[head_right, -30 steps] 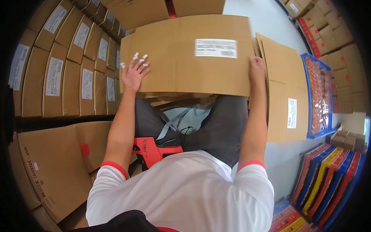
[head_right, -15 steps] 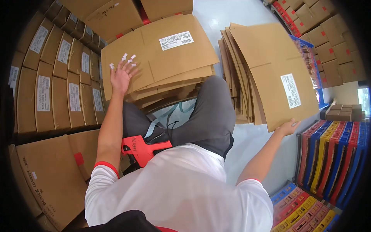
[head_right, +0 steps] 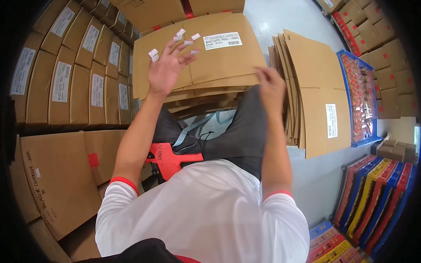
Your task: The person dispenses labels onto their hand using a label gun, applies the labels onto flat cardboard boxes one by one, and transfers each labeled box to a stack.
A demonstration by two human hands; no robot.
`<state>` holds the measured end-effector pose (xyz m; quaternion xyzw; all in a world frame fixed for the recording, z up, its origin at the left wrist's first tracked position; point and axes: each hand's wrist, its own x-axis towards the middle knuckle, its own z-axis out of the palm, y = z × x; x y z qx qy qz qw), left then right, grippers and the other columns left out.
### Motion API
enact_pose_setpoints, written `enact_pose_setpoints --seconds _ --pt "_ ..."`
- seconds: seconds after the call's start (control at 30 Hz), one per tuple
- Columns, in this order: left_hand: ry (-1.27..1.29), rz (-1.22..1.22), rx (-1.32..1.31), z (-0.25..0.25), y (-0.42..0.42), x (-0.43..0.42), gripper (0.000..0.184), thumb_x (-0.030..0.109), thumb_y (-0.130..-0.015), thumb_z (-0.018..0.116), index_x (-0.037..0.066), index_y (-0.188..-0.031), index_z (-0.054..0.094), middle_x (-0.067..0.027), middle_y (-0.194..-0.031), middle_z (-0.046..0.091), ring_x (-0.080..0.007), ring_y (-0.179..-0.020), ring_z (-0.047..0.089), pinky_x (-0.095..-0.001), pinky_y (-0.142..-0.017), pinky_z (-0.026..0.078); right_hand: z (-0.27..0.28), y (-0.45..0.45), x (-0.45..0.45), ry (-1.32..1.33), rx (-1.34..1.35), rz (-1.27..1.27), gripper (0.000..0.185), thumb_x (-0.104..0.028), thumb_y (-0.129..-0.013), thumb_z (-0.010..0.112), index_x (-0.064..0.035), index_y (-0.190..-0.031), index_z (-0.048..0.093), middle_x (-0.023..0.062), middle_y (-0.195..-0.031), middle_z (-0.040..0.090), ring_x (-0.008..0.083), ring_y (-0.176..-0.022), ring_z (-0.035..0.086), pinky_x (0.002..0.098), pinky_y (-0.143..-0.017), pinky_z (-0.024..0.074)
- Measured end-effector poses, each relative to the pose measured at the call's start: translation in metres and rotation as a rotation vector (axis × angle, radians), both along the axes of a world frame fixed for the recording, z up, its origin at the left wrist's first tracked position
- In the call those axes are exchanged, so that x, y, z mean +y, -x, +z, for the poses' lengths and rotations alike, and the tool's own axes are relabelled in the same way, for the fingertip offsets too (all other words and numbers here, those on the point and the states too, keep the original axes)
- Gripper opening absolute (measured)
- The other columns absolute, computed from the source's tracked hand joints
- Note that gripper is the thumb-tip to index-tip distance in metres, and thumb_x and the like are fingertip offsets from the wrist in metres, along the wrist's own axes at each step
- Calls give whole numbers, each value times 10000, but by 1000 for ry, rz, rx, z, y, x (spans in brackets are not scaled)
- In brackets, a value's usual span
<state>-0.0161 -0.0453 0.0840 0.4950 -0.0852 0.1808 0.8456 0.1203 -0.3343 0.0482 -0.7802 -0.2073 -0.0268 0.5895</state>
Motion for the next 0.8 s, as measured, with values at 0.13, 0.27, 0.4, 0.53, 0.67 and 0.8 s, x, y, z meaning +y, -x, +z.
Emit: enact_pose_setpoints --seconds 0.13,0.27,0.4,0.53,0.67,0.8 --pt "-64 10 -13 10 3 -9 941 734 -953 408 32 -1569 293 -207 -1536 452 -444 -1370 499 -533 -1184 336 24 35 89 -61 21 227 167 -138 -949 740 8 -1023 773 54 -889 738 104 -758 635 258 -715 507" --pt "-109 34 -28 3 9 -5 973 759 -947 395 21 -1573 290 -213 -1567 418 -433 -1390 485 -519 -1197 321 21 37 121 -257 219 280 166 -120 -931 760 22 -1015 776 54 -887 734 93 -776 645 248 -718 504" --pt "-142 22 -35 -11 6 -1 987 760 -948 393 6 -1576 281 -220 -1586 388 -416 -1417 459 -509 -1204 311 18 39 132 -235 210 258 167 -111 -920 772 29 -1010 779 51 -867 737 84 -772 639 242 -712 499" --pt "-146 0 -38 -24 -1 -2 918 704 -985 400 -7 -1559 307 -205 -1591 381 -337 -1471 390 -477 -1206 309 15 34 138 -248 271 231 171 -114 -913 780 36 -994 778 43 -809 727 78 -747 629 238 -694 489" --pt "-212 -12 -73 -33 -6 4 787 595 -1051 397 -6 -1555 327 -170 -1595 388 -288 -1511 331 -448 -1209 310 10 22 143 -173 279 223 164 -122 -898 790 36 -940 771 37 -760 713 74 -715 616 238 -664 478" --pt "-401 146 66 -62 -9 30 786 595 -1059 391 9 -1576 305 -164 -1597 386 -315 -1516 323 -460 -1217 300 -15 -13 146 -5 208 253 179 -150 -890 780 27 -914 760 44 -756 714 85 -693 632 240 -638 486"
